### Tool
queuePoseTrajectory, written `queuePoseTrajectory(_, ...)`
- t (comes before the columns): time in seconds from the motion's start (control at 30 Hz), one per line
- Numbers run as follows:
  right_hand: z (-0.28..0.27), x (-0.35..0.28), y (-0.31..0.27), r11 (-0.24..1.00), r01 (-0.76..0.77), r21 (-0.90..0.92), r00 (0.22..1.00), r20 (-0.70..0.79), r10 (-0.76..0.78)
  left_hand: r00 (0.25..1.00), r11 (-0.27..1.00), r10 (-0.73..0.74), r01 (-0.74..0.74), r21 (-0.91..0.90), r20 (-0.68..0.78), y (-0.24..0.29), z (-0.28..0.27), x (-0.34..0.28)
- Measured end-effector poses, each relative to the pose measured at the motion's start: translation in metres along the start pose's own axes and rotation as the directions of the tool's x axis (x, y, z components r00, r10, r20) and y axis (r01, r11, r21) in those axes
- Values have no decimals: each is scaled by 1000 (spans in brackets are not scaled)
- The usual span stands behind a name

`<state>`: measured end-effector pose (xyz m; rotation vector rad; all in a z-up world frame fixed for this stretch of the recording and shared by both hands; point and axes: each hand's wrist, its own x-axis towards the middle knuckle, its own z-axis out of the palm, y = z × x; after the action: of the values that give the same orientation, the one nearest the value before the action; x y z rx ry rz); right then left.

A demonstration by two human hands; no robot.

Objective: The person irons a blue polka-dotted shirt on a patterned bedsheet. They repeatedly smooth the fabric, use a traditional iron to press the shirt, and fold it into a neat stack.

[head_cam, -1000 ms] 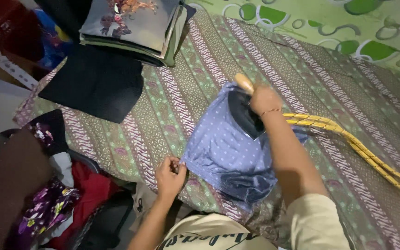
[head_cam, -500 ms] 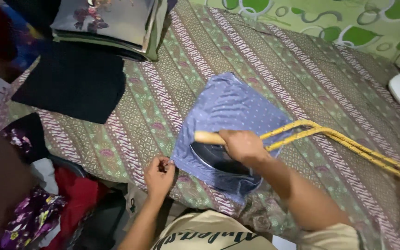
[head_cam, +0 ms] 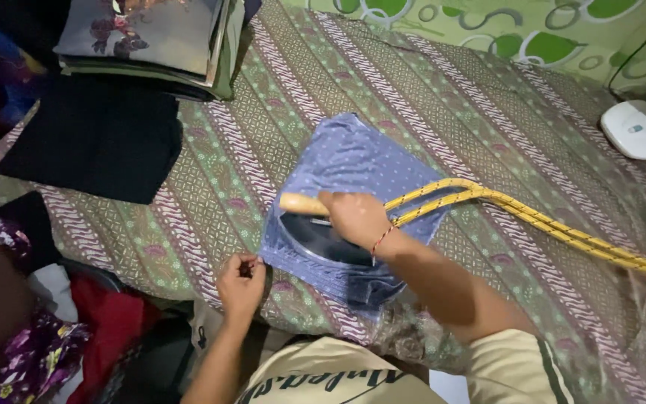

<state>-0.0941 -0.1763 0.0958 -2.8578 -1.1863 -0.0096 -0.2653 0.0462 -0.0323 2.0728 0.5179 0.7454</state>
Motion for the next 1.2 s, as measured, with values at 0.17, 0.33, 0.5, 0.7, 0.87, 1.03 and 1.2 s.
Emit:
queuePoseTrajectory(0.17,28,49,44,988,-148,-40,985,-97,144,998,998,54,-55,-18,-43,-10,6,1)
queuePoseTrajectory(0.33,15,104,86,952,-305,13,944,-126,305,999,999,27,-28,-20,-39,-1,2,2)
queuePoseTrajectory(0.5,44,152,143,855,-518,-17,846,-159,509,992,993,107,-110,-32,-64,4,0,7)
queuePoseTrajectory(0.7,31,117,98,902,-417,114,907,-2,420,981,986,166,-168,-8,-97,3,1,7)
queuePoseTrajectory(0.87,-19,39,10,956,-268,122,962,93,258,994,995,94,-96,-32,-58,-17,8,-4)
queuePoseTrajectory(1.03,-32,-16,-7,975,-61,213,984,176,23,994,998,60,-62,-20,-95,-11,6,-3)
queuePoseTrajectory(1.2,-42,-59,35,977,5,211,940,332,-76,995,997,72,-72,-1,-68,-9,3,-1)
